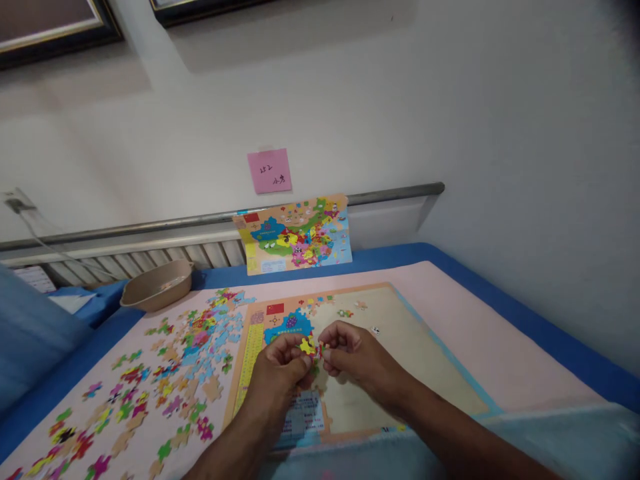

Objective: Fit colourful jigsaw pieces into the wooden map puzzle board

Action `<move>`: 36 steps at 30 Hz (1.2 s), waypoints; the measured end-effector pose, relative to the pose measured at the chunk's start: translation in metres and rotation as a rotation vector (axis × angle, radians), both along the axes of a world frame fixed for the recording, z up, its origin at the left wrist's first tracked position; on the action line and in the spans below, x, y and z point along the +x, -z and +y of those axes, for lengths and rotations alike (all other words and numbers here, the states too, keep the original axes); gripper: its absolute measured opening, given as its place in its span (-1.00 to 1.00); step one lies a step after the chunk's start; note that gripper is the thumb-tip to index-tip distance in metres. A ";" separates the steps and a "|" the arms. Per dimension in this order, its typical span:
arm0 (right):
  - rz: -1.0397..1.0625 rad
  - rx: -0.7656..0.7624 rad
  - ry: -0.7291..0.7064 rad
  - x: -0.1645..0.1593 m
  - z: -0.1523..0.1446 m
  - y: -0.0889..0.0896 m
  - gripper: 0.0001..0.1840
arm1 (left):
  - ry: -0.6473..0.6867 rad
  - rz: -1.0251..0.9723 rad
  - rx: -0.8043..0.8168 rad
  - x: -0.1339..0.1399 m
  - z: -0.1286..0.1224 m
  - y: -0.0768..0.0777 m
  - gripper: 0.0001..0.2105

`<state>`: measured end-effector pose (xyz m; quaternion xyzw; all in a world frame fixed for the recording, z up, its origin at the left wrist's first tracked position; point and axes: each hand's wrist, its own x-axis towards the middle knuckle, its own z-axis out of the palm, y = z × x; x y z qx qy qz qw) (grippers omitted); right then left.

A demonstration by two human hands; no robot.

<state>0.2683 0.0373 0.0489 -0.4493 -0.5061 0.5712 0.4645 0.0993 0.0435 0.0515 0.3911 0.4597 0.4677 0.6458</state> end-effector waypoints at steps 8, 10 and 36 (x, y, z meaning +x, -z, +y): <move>0.005 -0.029 0.022 -0.002 -0.002 -0.005 -0.74 | 0.083 -0.102 -0.068 0.000 -0.006 0.001 -0.67; 0.012 -0.057 0.020 -0.003 -0.004 -0.007 -0.73 | 0.087 -0.082 -0.067 0.000 -0.007 -0.001 -0.69; 0.085 -0.076 0.054 -0.004 -0.004 -0.012 -0.65 | 0.067 0.196 0.044 0.003 -0.007 0.005 -0.68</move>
